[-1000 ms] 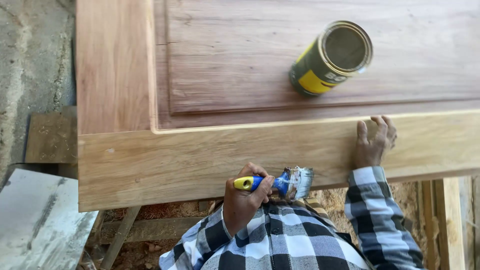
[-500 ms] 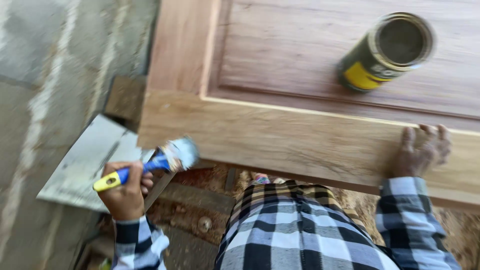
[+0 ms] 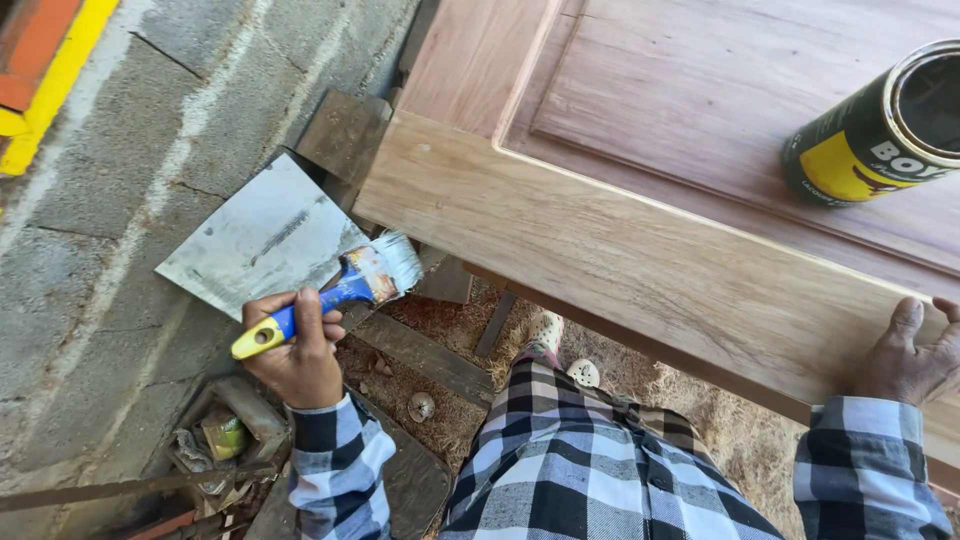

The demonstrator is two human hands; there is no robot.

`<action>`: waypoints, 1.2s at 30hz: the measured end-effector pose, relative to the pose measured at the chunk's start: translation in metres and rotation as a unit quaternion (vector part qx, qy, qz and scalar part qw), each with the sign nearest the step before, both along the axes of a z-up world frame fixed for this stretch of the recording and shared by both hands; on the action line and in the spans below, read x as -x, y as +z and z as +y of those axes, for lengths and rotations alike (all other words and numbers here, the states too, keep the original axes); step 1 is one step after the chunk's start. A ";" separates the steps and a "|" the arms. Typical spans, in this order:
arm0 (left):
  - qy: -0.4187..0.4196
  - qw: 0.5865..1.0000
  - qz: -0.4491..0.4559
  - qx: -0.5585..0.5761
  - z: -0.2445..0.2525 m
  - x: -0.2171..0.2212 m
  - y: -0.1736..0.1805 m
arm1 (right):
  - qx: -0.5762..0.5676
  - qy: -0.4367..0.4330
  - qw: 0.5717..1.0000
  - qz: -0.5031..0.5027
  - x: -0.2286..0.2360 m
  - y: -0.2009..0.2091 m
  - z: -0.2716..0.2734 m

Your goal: The person applies wood stain to a wooden door panel lying on supports, brushing the frame rails and inner panel with a paint brush. They then open a second can, pour liquid from it into the first can, reseal both cans, and resume brushing the door.

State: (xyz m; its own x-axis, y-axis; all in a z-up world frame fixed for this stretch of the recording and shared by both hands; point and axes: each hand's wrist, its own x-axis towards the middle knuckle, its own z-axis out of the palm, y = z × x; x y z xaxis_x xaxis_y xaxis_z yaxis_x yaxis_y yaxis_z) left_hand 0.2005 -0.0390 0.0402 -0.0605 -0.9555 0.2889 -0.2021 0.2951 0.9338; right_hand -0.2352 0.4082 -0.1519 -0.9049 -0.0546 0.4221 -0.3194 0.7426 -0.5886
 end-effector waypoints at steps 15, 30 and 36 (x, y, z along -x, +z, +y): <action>-0.217 0.975 0.056 0.005 0.048 0.110 -0.055 | 0.100 0.014 0.994 -0.051 0.002 -0.017 0.003; -0.036 0.955 -0.238 0.174 -0.178 -0.005 -0.044 | 0.123 -0.081 0.967 -0.207 -0.035 -0.081 0.029; -0.178 0.982 -0.035 -0.060 -0.164 0.020 -0.050 | -0.078 0.015 0.997 0.024 -0.101 0.026 -0.096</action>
